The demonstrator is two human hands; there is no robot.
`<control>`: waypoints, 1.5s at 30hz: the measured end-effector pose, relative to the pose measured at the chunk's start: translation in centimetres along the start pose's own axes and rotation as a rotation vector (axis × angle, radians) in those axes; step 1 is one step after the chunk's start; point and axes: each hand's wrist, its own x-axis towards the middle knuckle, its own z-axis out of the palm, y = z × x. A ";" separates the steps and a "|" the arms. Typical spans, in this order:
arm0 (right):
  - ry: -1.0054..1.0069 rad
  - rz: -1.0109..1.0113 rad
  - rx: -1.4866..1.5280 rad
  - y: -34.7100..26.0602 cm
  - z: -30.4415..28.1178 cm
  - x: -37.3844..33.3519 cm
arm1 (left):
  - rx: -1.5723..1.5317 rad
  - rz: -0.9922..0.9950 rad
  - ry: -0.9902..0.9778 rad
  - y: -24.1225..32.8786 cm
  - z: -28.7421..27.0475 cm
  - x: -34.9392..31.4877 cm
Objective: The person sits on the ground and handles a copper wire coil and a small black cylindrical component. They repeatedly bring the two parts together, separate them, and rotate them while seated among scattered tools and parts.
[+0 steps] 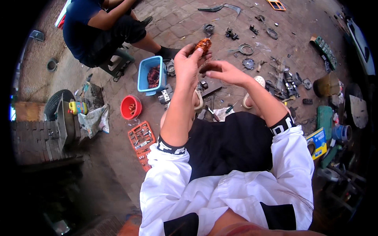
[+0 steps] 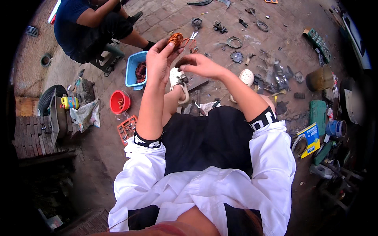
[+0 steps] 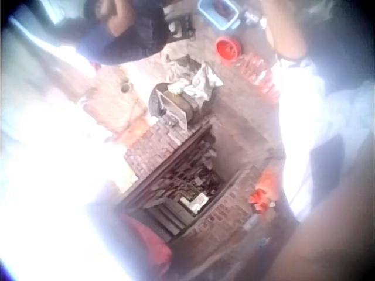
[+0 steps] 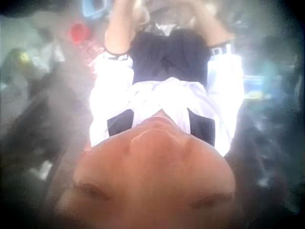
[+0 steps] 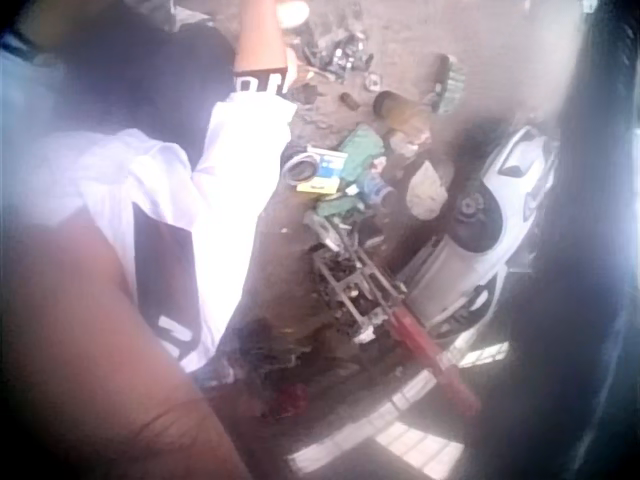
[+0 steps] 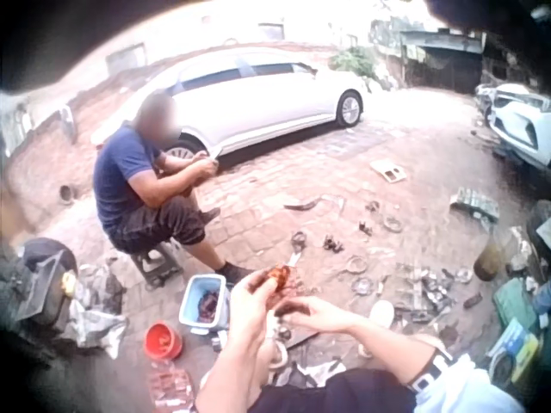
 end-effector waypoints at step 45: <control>0.477 -0.308 -0.618 -4.6 0.7 -0.4 | 0.669 0.357 0.027 0.5 -2.8 2.8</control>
